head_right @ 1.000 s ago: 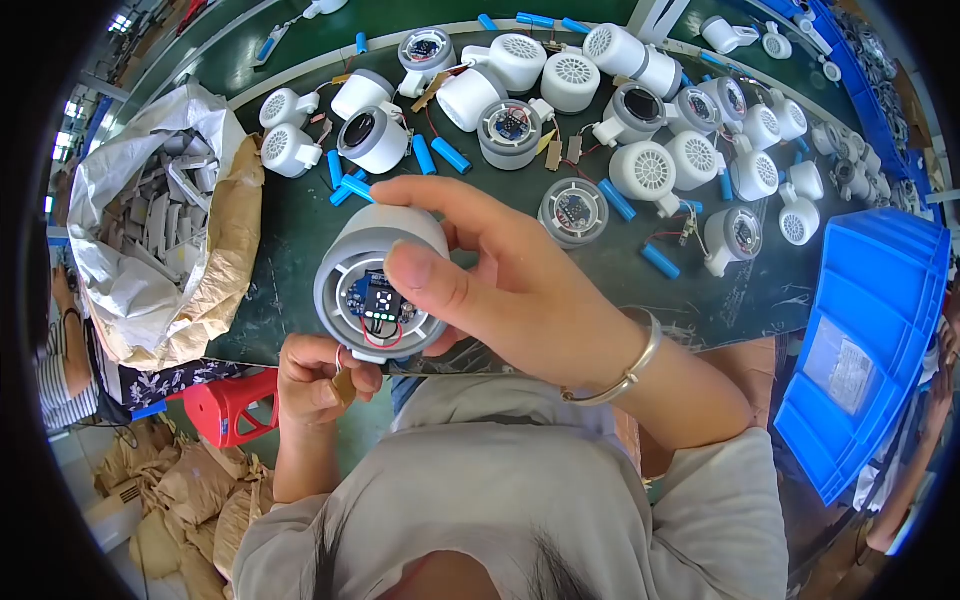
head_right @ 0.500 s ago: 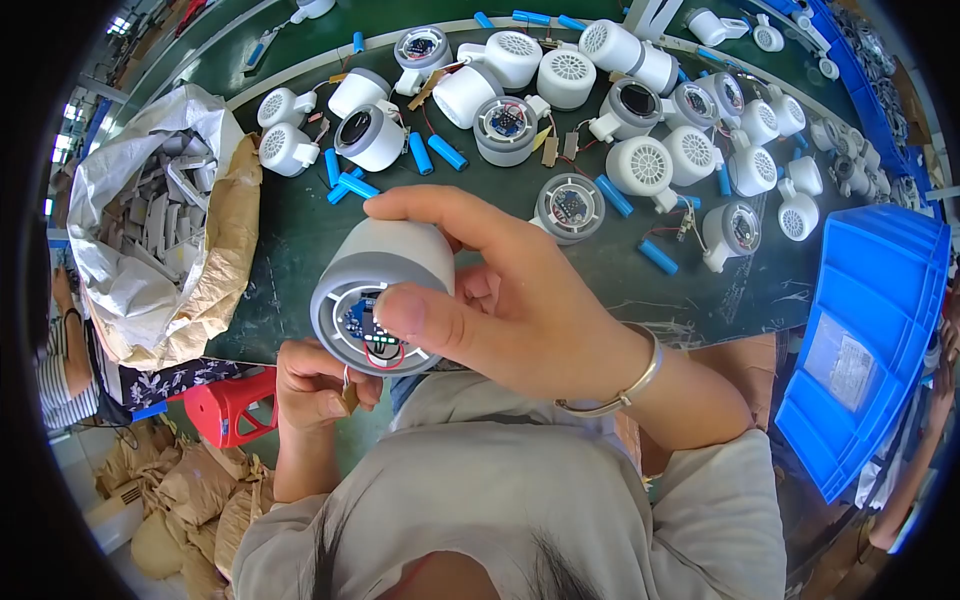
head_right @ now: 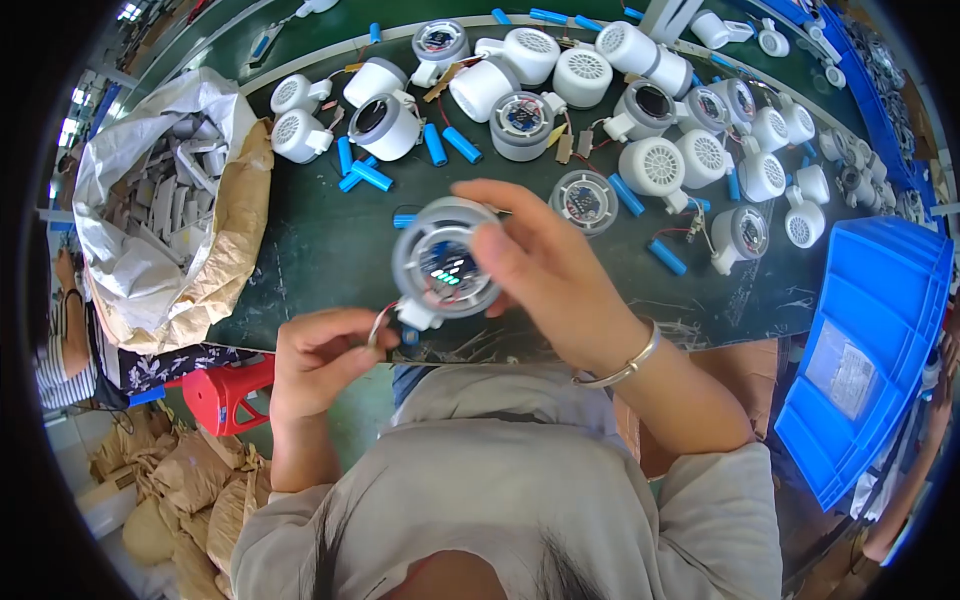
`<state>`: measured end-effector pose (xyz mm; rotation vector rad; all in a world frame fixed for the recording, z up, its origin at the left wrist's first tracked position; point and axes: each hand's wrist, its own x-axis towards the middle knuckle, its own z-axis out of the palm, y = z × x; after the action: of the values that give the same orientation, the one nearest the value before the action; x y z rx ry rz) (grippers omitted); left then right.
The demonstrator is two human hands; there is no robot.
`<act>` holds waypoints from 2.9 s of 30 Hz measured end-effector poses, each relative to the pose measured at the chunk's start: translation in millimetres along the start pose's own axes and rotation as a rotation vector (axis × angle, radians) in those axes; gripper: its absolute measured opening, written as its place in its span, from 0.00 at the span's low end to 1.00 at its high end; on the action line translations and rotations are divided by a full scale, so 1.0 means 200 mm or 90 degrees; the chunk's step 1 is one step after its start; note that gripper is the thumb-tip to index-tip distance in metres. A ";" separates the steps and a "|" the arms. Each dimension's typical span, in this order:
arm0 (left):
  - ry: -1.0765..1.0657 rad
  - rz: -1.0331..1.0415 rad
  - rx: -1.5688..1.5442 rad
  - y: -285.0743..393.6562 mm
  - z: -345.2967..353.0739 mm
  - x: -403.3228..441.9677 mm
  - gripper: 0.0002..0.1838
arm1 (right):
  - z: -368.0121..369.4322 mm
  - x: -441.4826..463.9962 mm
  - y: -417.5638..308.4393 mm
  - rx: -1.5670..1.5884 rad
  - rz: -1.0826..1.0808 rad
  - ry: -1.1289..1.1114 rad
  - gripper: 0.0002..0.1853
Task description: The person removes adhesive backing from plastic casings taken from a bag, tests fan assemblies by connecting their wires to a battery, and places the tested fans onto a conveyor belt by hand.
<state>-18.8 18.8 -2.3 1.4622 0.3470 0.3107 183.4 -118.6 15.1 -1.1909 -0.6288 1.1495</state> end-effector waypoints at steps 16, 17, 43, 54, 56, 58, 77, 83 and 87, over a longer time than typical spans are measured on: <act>-0.009 0.025 0.144 -0.09 0.03 0.04 0.14 | -0.03 -0.03 0.11 0.021 0.076 0.088 0.25; -0.011 0.010 0.134 -0.09 0.03 0.04 0.14 | -0.04 -0.03 0.11 0.021 0.078 0.086 0.25; -0.028 0.018 -0.066 -0.17 0.05 0.03 0.16 | -0.04 -0.05 0.11 0.006 0.023 0.085 0.29; -0.063 0.010 -0.062 -0.18 0.02 0.03 0.16 | -0.05 -0.05 0.12 0.006 0.033 0.079 0.29; -0.060 -0.008 -0.080 -0.18 0.04 0.03 0.16 | -0.05 -0.05 0.12 0.003 0.034 0.083 0.29; -0.059 -0.022 -0.098 -0.18 0.05 0.03 0.15 | -0.05 -0.05 0.12 -0.003 0.034 0.089 0.28; 0.068 0.153 0.286 -0.19 0.32 0.18 0.17 | -0.22 -0.07 0.25 -0.578 -0.147 0.289 0.27; 0.262 0.339 0.661 0.06 -0.25 -0.03 0.16 | -0.19 -0.09 0.17 -0.760 -0.172 0.313 0.25; 0.588 0.266 0.853 0.45 -0.65 -0.05 0.09 | -0.05 0.01 -0.10 -0.787 -0.288 0.160 0.21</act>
<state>-80.5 141.0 77.6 2.6459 1.1334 1.2738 200.1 -120.6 29.5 -2.0133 -1.4060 0.1124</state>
